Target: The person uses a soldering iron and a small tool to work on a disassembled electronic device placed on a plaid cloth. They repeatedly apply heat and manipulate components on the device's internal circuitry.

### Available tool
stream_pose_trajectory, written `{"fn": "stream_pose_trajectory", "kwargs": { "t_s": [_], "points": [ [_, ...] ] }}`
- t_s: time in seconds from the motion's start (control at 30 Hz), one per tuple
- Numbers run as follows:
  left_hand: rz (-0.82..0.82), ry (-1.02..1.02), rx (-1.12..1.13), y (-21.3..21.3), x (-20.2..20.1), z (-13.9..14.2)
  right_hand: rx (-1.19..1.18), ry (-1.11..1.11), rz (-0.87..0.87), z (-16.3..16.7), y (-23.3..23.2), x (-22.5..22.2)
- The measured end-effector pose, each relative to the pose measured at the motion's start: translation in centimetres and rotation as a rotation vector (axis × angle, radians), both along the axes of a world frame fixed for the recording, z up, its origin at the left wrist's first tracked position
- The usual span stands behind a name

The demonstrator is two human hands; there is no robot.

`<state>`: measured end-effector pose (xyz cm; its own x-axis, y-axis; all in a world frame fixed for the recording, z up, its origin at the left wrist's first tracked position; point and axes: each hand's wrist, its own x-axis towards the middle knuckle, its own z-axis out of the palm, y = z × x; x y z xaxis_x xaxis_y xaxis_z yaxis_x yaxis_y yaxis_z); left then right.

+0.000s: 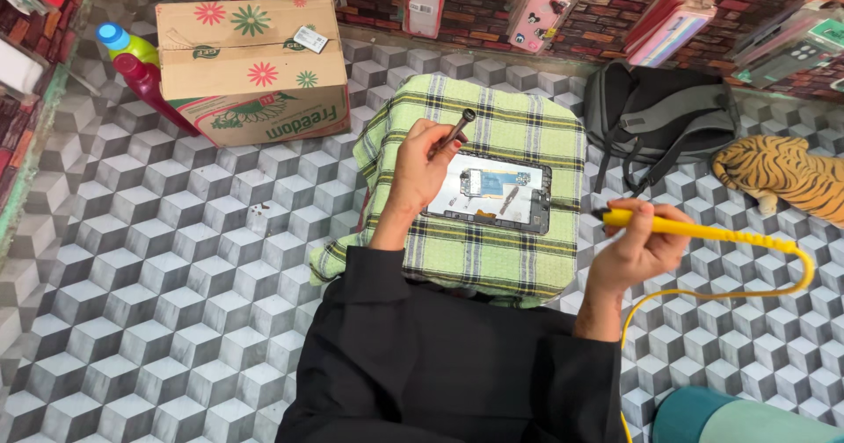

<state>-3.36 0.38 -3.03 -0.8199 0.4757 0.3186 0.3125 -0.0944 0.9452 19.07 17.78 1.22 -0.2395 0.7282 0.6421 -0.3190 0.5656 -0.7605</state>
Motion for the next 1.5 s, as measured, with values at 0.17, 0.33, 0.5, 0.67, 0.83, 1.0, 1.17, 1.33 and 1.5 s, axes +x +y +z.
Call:
{"fn": "stream_pose_trajectory", "kwargs": {
  "t_s": [0.17,0.33,0.5,0.67,0.83,1.0,1.17,1.33,1.5],
  "points": [
    [-0.142,-0.162,0.216,-1.1,-0.3,0.5,0.026,-0.158,0.034,-0.1,-0.4,-1.5],
    [-0.148,-0.179,0.133,-1.6,-0.3,1.2,0.144,-0.238,0.111,-0.9,-0.5,-1.9],
    [-0.142,-0.130,0.131,-1.8,0.0,1.9,0.040,-0.086,0.114,-0.6,-0.4,-0.9],
    [-0.096,-0.016,0.181,-2.0,0.1,2.6,0.073,-0.126,0.118,0.0,-1.1,-1.2],
    [-0.117,-0.138,0.144,-1.8,0.3,2.3,0.283,-0.211,0.066,0.5,-1.7,-1.5],
    [-0.113,-0.106,0.064,-0.9,0.8,0.6,0.216,-0.137,-0.049,0.4,-1.6,-1.0],
    [0.006,-0.119,-0.005,1.2,2.0,-0.6,0.152,-0.112,-0.021,0.2,-1.3,-0.8],
    [0.064,-0.059,-0.055,2.7,1.6,-1.3,0.159,-0.127,-0.021,0.2,-0.8,-0.7],
    [-0.195,-0.376,0.410,2.5,0.4,-2.0,0.150,-0.132,-0.046,0.1,-0.6,-0.3]
  ]
}}
